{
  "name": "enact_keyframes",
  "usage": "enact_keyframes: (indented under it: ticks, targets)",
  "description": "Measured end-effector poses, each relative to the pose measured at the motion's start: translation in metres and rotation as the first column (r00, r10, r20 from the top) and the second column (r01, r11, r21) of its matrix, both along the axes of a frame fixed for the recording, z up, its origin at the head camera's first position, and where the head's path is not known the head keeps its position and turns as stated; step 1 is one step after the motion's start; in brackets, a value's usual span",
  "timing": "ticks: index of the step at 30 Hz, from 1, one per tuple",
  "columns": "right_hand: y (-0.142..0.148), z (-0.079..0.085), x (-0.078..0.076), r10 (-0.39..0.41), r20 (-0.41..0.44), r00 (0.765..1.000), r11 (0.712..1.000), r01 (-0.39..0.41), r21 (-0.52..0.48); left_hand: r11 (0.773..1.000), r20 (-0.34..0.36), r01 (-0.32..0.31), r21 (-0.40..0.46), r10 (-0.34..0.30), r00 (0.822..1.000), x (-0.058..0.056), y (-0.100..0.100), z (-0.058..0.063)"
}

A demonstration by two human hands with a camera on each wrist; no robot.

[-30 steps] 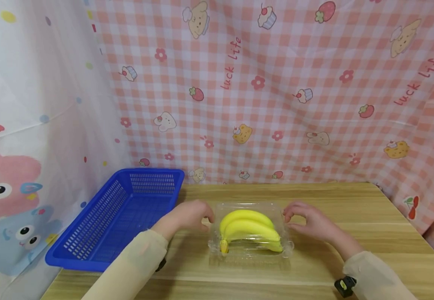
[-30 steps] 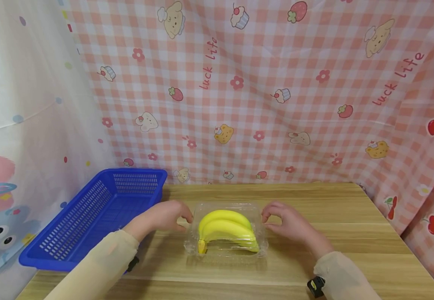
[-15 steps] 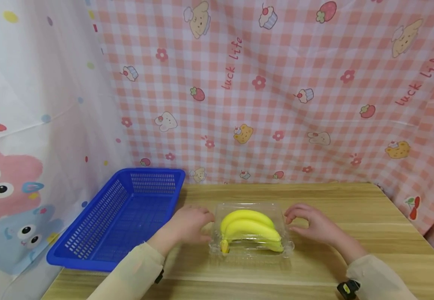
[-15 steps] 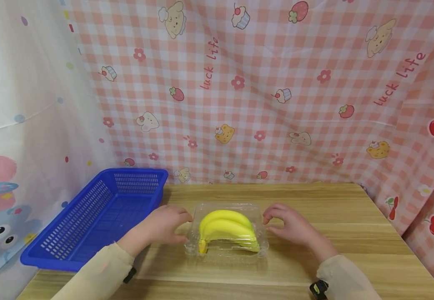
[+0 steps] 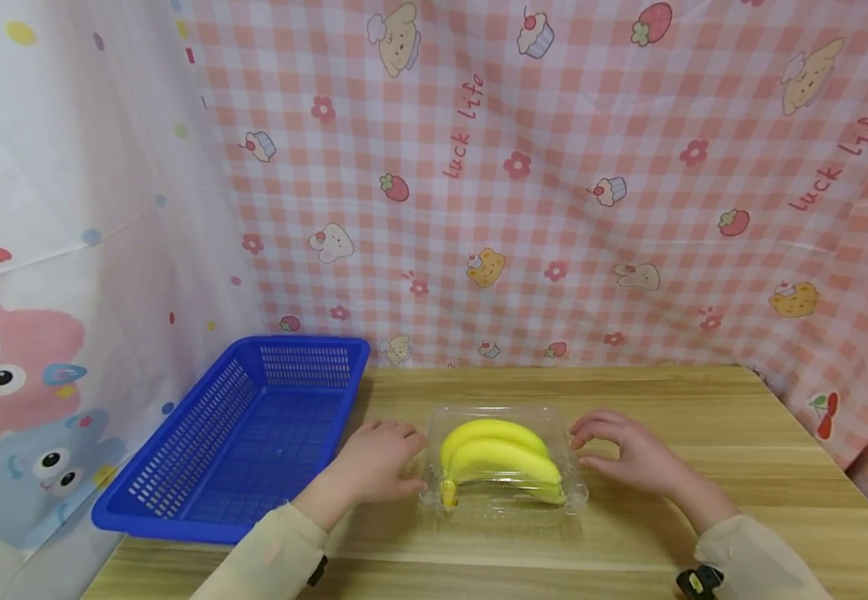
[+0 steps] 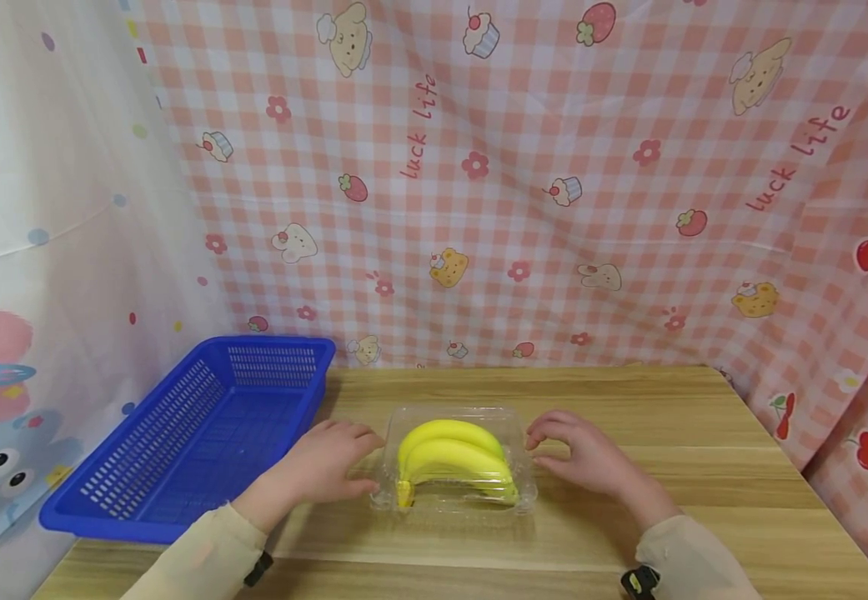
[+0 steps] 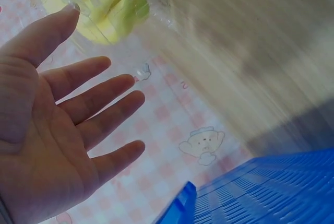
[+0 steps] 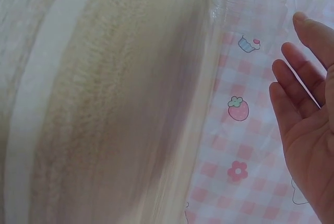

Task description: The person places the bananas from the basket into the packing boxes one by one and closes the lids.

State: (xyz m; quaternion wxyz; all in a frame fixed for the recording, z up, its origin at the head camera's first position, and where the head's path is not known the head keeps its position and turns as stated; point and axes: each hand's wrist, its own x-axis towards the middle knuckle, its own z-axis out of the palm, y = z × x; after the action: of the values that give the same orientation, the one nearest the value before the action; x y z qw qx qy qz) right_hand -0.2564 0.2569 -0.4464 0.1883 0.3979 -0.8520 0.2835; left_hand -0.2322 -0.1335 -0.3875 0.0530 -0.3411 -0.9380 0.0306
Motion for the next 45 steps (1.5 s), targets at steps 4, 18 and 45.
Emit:
enact_keyframes:
  ticks: [4, 18, 45]
  targets:
    - [0.000, 0.001, 0.002, 0.003, 0.003, 1.000, 1.000, -0.003, -0.006, 1.000, 0.001, -0.011, 0.025, 0.011, 1.000, 0.003, 0.000, -0.001]
    - [0.000, 0.008, 0.011, -0.060, -0.031, 0.998, 0.998, 0.059, -0.027, 0.987, -0.028, -0.022, 0.160, 0.027, 0.999, 0.004, -0.002, -0.005]
    - [-0.022, 0.020, 0.055, -0.011, 0.644, 0.765, 0.906, 0.280, -0.317, 0.645, 0.452, -0.355, 0.677, 0.016, 0.892, 0.016, -0.009, -0.024]
